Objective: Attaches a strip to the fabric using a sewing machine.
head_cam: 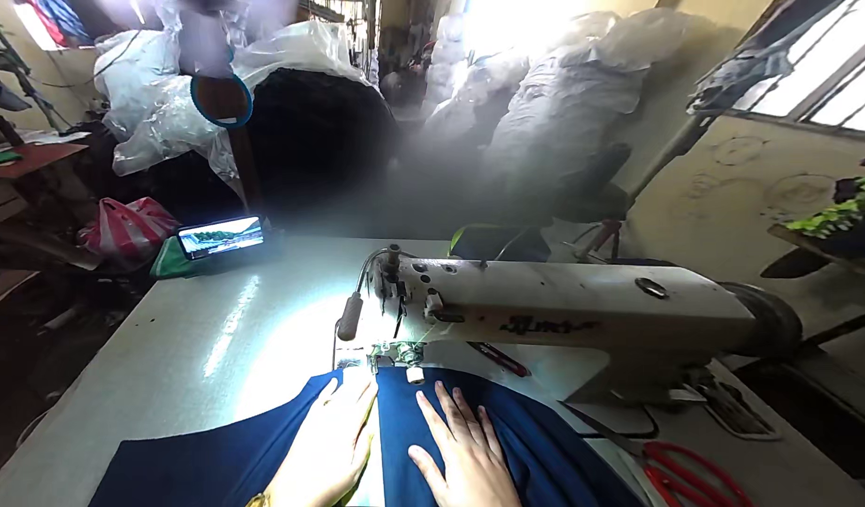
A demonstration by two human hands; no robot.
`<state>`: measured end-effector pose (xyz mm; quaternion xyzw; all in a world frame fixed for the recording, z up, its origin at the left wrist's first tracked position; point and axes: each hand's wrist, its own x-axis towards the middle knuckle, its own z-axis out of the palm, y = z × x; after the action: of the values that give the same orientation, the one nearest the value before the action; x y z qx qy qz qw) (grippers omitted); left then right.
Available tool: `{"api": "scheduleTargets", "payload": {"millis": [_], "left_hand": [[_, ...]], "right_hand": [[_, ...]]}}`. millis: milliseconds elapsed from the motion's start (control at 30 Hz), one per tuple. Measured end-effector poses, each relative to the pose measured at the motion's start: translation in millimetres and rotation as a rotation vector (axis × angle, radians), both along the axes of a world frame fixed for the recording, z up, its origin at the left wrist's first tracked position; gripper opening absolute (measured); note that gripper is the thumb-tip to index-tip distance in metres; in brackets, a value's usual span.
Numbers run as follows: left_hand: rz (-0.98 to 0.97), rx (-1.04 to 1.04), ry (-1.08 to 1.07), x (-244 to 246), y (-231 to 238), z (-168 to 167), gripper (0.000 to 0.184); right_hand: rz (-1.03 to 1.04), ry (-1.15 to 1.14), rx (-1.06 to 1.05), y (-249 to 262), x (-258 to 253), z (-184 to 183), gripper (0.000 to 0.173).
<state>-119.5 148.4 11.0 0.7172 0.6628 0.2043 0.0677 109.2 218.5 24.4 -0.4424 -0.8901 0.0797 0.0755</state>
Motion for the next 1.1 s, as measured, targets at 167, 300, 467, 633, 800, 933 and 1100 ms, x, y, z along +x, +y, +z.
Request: {"api": "scheduleTargets", "payload": {"millis": [167, 300, 467, 633, 800, 933, 1100], "left_hand": [[-0.002, -0.043, 0.010, 2, 1, -2, 0.052], [0.011, -0.030, 0.016, -1, 6, 2, 0.050], [-0.053, -0.065, 0.082, -17, 17, 6, 0.051], [-0.018, -0.132, 0.075, 16, -43, 18, 0.058], [0.121, -0.224, 0.079, -11, -95, 17, 0.060], [0.087, -0.251, 0.088, -30, -93, 22, 0.063], [-0.046, 0.156, 0.015, 31, -91, 26, 0.028]], "right_hand": [[-0.011, -0.025, -0.030, 0, 1, 5, 0.070], [0.005, -0.006, 0.012, 6, -3, 1, 0.069], [-0.016, 0.028, 0.118, 12, -17, -1, 0.066], [0.128, 0.132, 0.009, -37, 4, 16, 0.061], [0.132, 0.016, 0.036, -13, 57, -2, 0.075], [0.140, -0.016, 0.114, -6, 55, 2, 0.073], [0.317, 0.226, 0.130, -58, 11, 18, 0.036]]}}
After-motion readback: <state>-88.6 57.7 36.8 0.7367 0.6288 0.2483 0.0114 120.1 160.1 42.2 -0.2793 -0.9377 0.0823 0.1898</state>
